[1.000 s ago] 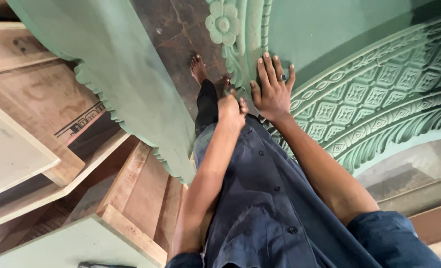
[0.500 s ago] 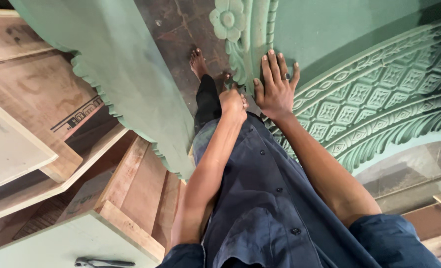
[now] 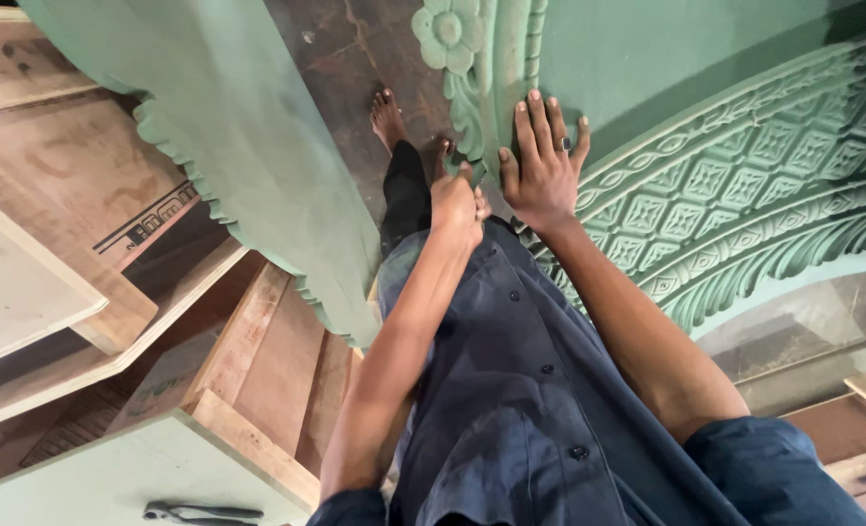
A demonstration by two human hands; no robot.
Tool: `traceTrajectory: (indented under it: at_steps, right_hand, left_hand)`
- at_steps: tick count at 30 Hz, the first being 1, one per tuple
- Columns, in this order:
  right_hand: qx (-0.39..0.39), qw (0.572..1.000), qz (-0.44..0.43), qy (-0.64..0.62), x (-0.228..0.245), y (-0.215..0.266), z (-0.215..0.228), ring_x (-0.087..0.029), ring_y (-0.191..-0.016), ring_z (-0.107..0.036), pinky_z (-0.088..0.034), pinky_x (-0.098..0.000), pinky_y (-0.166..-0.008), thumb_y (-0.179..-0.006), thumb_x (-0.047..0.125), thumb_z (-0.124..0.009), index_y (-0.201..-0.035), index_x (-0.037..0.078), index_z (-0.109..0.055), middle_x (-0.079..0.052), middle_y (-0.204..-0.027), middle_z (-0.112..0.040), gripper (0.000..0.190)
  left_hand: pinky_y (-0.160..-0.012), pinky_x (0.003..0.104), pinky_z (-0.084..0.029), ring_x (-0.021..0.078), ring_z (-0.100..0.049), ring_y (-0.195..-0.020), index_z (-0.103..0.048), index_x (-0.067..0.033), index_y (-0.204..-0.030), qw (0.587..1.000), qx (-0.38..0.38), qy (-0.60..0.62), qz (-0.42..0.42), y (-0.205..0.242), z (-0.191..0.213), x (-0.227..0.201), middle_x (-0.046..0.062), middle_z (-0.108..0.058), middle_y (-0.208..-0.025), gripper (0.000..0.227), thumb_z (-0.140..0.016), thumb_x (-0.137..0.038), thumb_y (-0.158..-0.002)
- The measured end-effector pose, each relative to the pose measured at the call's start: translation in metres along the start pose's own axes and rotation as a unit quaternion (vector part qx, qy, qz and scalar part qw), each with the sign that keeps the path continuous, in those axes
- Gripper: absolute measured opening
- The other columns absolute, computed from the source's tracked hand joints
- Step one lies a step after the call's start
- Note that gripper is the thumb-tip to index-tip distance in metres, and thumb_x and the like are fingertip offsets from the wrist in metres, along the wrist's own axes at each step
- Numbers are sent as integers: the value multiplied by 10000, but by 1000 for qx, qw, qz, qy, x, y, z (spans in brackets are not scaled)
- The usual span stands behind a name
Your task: The person smooths the surface of a large, light green carved wooden panel using a sanding block. They work along the edges and detailed floral patterns, moving the block back and forth to refine the finish.
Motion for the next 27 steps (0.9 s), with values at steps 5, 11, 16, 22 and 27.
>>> traceTrajectory:
  at_steps: [5,11,16,22,27]
  right_hand:
    - [4,1000,-7,-9,2,-1,0,-306,-1588,-260,-68,-625,-1255,-1069,316,-562,-1605,45,-426,-120,-1699,-347,616]
    - [7,1000,-7,-6,0,-2,0,-306,-1581,-259,-62,-635,-1241,-1053,313,-560,-1602,44,-424,-123,-1694,-343,626]
    - [7,1000,-6,-5,2,-1,2,-300,-1588,-260,-61,-638,-1247,-1073,318,-557,-1608,44,-424,-119,-1701,-341,616]
    - [13,1000,-17,-13,-2,-1,0,-291,-1582,-260,-60,-636,-1250,-1059,314,-559,-1598,53,-433,-107,-1696,-346,613]
    - [14,1000,-10,-11,0,-4,1,-302,-1585,-254,-54,-639,-1246,-1060,307,-558,-1602,41,-429,-120,-1697,-344,617]
  left_hand:
    - [-485,303,-444,147,-536,-594,-452,-317,-1442,1000,2,-19,-15,11,4,-11,33,-562,-793,445,-522,-226,-1012]
    - [-769,391,-580,186,-654,-938,-614,11,-1272,997,-22,12,-77,17,5,-24,64,-656,-1079,322,-583,-242,-1076]
    - [-848,386,-552,183,-633,-970,-609,-61,-1249,994,-22,46,-95,29,1,-32,46,-644,-1079,263,-567,-217,-1042]
    - [-1087,444,-437,254,-572,-1241,-487,20,-1427,968,65,173,-169,43,-15,-46,118,-591,-1345,356,-554,-165,-1131]
    - [-1128,424,-367,244,-467,-1381,-119,-252,-1630,979,22,140,-146,50,-9,-38,63,-394,-1575,727,-514,-185,-1024]
Point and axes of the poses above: each hand's wrist, its own y-axis away from the middle knuckle, its own z-axis out of the back of the hand, x = y × z, the point moved 10 cm from there along -y, towards the middle knuckle
